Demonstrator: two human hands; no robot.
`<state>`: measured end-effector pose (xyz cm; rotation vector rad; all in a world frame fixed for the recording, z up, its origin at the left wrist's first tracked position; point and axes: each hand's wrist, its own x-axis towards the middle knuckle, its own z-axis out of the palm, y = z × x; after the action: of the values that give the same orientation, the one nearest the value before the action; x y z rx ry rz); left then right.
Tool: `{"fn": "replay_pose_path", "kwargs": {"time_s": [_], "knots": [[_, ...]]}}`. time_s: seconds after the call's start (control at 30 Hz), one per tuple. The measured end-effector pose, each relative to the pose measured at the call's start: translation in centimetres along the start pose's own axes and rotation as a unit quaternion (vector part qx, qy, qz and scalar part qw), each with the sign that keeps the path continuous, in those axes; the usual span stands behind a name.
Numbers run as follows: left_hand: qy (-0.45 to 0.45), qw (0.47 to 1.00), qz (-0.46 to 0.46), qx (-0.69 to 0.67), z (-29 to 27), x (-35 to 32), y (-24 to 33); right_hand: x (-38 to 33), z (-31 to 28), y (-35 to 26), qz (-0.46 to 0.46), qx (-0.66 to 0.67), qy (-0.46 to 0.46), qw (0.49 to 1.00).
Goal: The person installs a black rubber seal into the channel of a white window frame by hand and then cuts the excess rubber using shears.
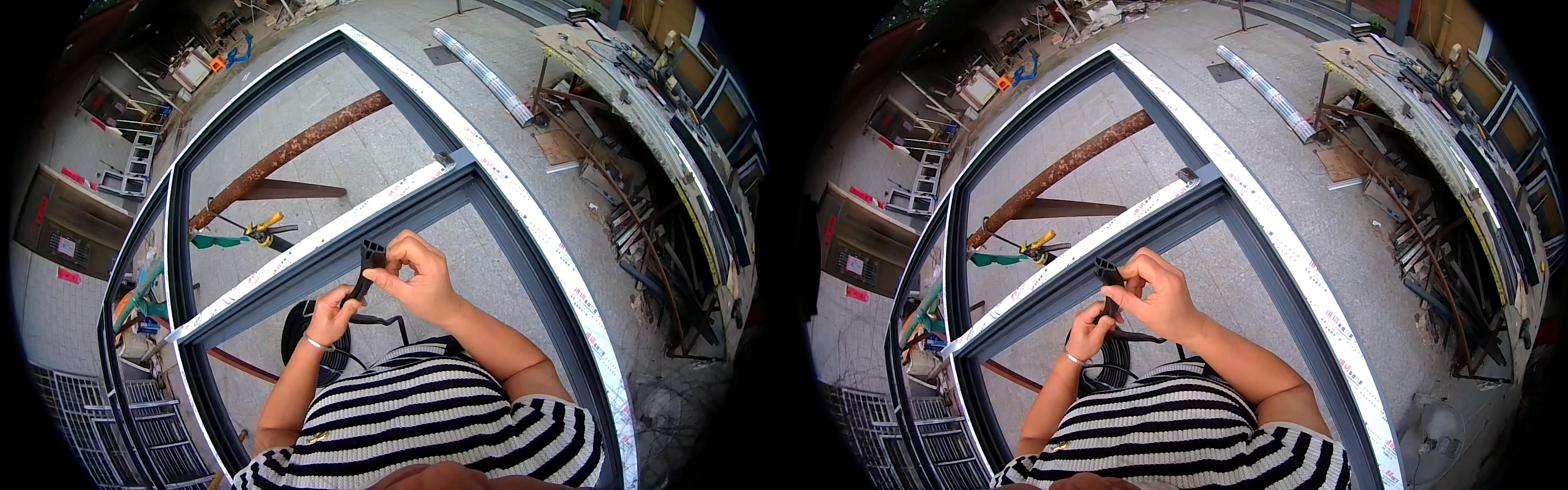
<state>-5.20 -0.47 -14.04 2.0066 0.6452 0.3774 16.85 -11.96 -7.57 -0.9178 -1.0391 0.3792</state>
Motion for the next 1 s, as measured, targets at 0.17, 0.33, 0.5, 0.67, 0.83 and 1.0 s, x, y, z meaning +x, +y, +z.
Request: {"fn": "replay_pose_path", "kwargs": {"time_s": [0.17,0.33,0.5,0.67,0.83,1.0], "knots": [[-0.102,0.973,-0.041,-0.205,1.1,-0.1,-1.4,0.6,2.2,-1.4,0.026,-0.061,0.007,0.998],[-0.175,0.956,-0.045,-0.232,1.1,-0.5,-2.0,0.9,3.3,-0.4,0.066,-0.040,0.028,0.997],[-0.080,0.976,-0.066,-0.190,1.8,-0.5,-0.5,0.5,1.9,0.7,0.156,0.028,0.058,0.986],[0.134,0.983,0.028,0.125,1.6,-0.6,4.5,0.3,0.5,2.3,0.216,0.183,0.178,0.942],[0.133,0.897,0.191,0.375,-0.9,1.0,8.9,1.6,-2.3,2.2,0.274,0.113,0.158,0.942],[0.079,0.905,0.136,0.396,-2.6,2.9,13.7,1.9,-4.2,2.0,0.297,0.137,0.176,0.928]]}}
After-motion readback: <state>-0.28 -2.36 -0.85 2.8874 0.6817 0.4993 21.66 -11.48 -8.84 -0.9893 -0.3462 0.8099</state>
